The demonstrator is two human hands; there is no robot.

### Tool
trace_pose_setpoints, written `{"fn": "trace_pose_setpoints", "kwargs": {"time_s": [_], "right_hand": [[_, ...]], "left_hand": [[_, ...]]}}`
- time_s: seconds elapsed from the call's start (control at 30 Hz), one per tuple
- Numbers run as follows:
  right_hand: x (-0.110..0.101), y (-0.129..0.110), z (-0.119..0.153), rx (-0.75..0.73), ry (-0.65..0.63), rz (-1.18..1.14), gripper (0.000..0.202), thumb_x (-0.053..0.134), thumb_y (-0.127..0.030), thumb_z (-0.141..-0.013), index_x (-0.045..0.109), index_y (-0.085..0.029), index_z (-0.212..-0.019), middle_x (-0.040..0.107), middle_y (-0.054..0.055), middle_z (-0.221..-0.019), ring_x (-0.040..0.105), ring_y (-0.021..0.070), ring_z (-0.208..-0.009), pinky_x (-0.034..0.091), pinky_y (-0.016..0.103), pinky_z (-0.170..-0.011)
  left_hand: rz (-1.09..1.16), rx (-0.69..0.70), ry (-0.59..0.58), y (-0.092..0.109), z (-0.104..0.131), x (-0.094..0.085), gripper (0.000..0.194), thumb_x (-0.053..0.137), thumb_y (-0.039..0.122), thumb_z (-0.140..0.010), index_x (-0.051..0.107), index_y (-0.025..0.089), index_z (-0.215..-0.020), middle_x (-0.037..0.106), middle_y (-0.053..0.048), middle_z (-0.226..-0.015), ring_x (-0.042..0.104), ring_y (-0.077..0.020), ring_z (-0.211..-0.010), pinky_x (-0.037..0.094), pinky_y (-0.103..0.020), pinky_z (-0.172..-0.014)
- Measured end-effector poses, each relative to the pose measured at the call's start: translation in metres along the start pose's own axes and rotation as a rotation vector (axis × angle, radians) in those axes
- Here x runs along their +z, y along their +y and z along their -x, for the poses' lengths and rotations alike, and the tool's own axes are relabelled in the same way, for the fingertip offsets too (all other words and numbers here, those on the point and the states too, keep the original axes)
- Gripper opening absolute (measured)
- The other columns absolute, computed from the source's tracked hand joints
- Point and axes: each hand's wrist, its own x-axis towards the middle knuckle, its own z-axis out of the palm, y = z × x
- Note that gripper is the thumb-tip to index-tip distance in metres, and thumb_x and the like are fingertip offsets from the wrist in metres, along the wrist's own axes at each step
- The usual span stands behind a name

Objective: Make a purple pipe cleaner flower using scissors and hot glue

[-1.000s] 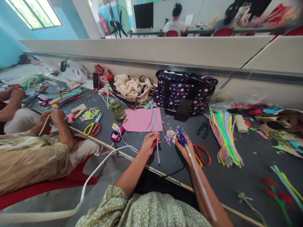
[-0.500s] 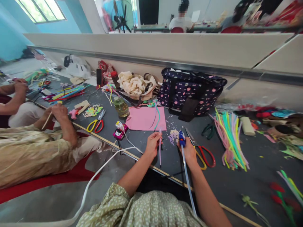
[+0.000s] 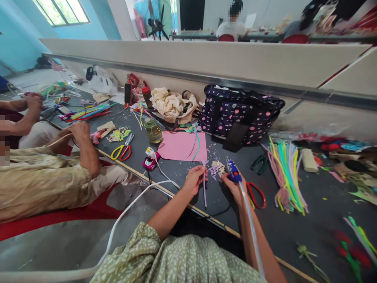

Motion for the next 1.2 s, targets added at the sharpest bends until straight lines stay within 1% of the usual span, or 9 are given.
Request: {"fn": "trace_pose_setpoints", "kwargs": {"time_s": [0.2,0.33,0.5,0.67,0.83,0.9,1.0,1.1,1.2], "right_hand": [[-0.004,-0.014,0.004,-0.017,-0.117,-0.239,0.03,0.07,-0.046,-0.069,0.059,-0.018,-0.07,0.059,0.001,-0.065,0.047,0.0098,-0.05,0.04,0.025,-0.049],[-0.005,-0.021,0.007,-0.004,-0.162,-0.321,0.028,0.074,-0.043,-0.068,0.06,-0.018,-0.067,0.056,0.0,-0.061,0.045,0.0095,-0.049,0.037,0.024,-0.046],[-0.006,-0.021,0.011,0.038,-0.131,-0.406,0.026,0.077,-0.039,-0.065,0.062,-0.018,-0.067,0.055,-0.001,-0.059,0.045,0.009,-0.049,0.037,0.024,-0.047],[-0.004,-0.016,0.013,0.072,-0.061,-0.461,0.031,0.079,-0.041,-0.063,0.068,-0.017,-0.081,0.064,0.001,-0.07,0.049,0.0098,-0.052,0.039,0.024,-0.047],[0.0,-0.019,0.014,0.08,-0.013,-0.518,0.031,0.079,-0.041,-0.062,0.064,-0.018,-0.075,0.061,0.0,-0.067,0.049,0.0097,-0.054,0.039,0.023,-0.047],[0.0,-0.022,0.014,0.076,0.005,-0.527,0.03,0.078,-0.041,-0.062,0.062,-0.018,-0.074,0.059,-0.001,-0.066,0.048,0.0094,-0.054,0.039,0.023,-0.048],[-0.004,-0.027,0.014,0.067,0.014,-0.523,0.029,0.078,-0.039,-0.063,0.06,-0.018,-0.074,0.055,-0.003,-0.063,0.045,0.0085,-0.052,0.037,0.023,-0.047],[-0.01,-0.031,0.012,0.041,0.014,-0.513,0.028,0.077,-0.037,-0.065,0.058,-0.019,-0.075,0.052,-0.004,-0.062,0.041,0.0074,-0.05,0.034,0.023,-0.046],[-0.015,-0.031,0.01,-0.005,-0.007,-0.482,0.027,0.075,-0.038,-0.067,0.056,-0.02,-0.076,0.051,-0.004,-0.063,0.039,0.0072,-0.05,0.033,0.023,-0.046]], "left_hand": [[0.017,-0.094,-0.153,-0.004,0.0,0.013,0.024,0.076,0.027,-0.07,0.062,0.011,-0.081,0.07,-0.013,-0.098,0.065,-0.0126,-0.069,0.053,-0.022,-0.058],[0.034,-0.122,-0.247,-0.008,-0.001,0.016,0.021,0.075,0.025,-0.073,0.06,0.012,-0.082,0.07,-0.014,-0.104,0.068,-0.0157,-0.075,0.054,-0.023,-0.06],[0.072,-0.138,-0.231,-0.011,-0.001,0.018,0.017,0.073,0.021,-0.074,0.06,0.011,-0.08,0.071,-0.012,-0.091,0.069,-0.0162,-0.074,0.055,-0.025,-0.067],[0.185,-0.126,-0.198,-0.009,0.002,0.022,0.009,0.068,0.015,-0.078,0.061,0.01,-0.08,0.071,-0.01,-0.085,0.069,-0.016,-0.075,0.056,-0.027,-0.072],[0.217,-0.148,-0.216,-0.009,0.006,0.025,0.006,0.065,0.013,-0.079,0.062,0.01,-0.082,0.071,-0.01,-0.085,0.069,-0.0157,-0.076,0.056,-0.027,-0.075],[0.196,-0.169,-0.215,-0.009,0.008,0.026,0.006,0.065,0.015,-0.08,0.062,0.009,-0.081,0.07,-0.01,-0.085,0.068,-0.0151,-0.074,0.056,-0.026,-0.072],[0.125,-0.193,-0.197,-0.006,0.01,0.026,0.009,0.066,0.017,-0.078,0.063,0.009,-0.081,0.069,-0.01,-0.086,0.065,-0.0122,-0.066,0.052,-0.02,-0.056],[0.062,-0.218,-0.176,-0.003,0.01,0.024,0.01,0.067,0.018,-0.073,0.061,0.01,-0.078,0.063,-0.004,-0.071,0.058,-0.0088,-0.054,0.042,-0.017,-0.042],[0.021,-0.277,-0.181,-0.002,0.009,0.021,0.01,0.066,0.018,-0.069,0.058,0.012,-0.072,0.055,0.0,-0.06,0.053,-0.0079,-0.048,0.038,-0.017,-0.04]]}}
